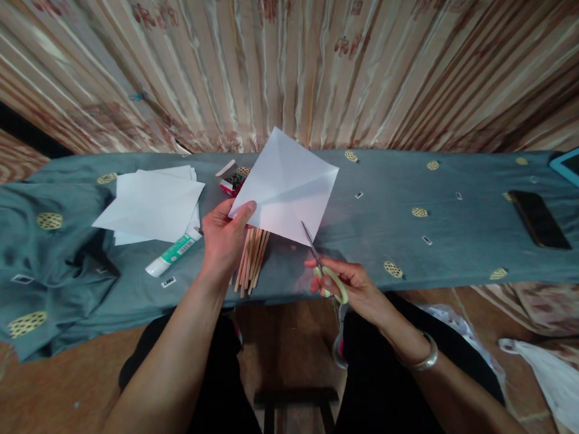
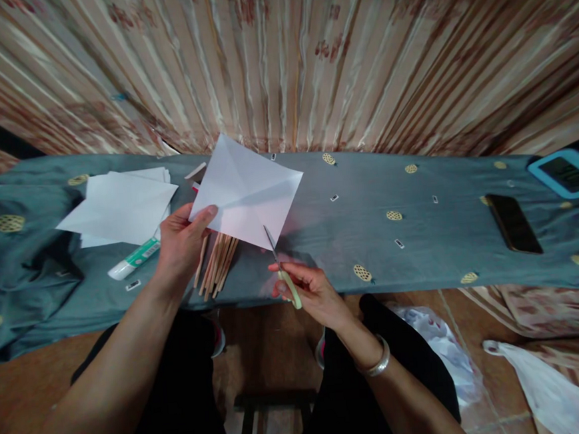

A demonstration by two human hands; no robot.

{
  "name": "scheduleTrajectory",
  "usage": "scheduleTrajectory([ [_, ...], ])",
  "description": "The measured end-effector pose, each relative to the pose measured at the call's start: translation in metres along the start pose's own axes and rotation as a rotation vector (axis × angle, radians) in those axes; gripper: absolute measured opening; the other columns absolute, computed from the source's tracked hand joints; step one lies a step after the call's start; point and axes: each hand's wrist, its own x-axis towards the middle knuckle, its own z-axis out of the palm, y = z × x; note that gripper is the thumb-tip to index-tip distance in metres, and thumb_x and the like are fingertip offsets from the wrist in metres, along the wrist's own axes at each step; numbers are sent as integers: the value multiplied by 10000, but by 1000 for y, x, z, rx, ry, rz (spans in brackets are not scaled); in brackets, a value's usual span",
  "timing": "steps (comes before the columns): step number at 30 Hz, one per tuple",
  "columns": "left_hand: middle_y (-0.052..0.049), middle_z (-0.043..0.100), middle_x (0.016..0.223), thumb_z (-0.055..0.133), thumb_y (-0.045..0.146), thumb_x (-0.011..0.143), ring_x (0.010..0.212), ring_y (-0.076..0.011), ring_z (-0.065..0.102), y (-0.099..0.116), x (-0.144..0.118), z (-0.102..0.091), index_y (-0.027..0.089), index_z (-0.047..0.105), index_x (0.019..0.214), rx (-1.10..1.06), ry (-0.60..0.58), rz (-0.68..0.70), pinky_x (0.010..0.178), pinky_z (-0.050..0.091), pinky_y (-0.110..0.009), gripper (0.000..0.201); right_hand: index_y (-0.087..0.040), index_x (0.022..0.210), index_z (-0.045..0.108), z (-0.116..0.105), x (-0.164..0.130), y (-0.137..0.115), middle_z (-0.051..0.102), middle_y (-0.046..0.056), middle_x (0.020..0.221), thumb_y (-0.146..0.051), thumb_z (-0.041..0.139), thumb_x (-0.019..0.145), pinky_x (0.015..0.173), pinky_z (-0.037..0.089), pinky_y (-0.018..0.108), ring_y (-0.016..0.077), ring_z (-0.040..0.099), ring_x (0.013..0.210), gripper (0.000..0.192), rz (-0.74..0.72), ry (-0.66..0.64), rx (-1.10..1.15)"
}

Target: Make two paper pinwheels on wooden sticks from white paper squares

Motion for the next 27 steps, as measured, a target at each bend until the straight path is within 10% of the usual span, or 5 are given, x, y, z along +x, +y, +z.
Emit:
scheduleTrajectory([
  [27, -5, 683, 702, 774, 302, 645, 608, -111, 579, 0, -7, 3, 144, 698, 763, 57, -69, -75, 604, 454, -232, 212, -219, 1109, 665, 0, 1, -1, 695, 9, 765, -480, 659, 827, 650, 509, 253, 105, 608, 663, 384, -36, 24, 21],
])
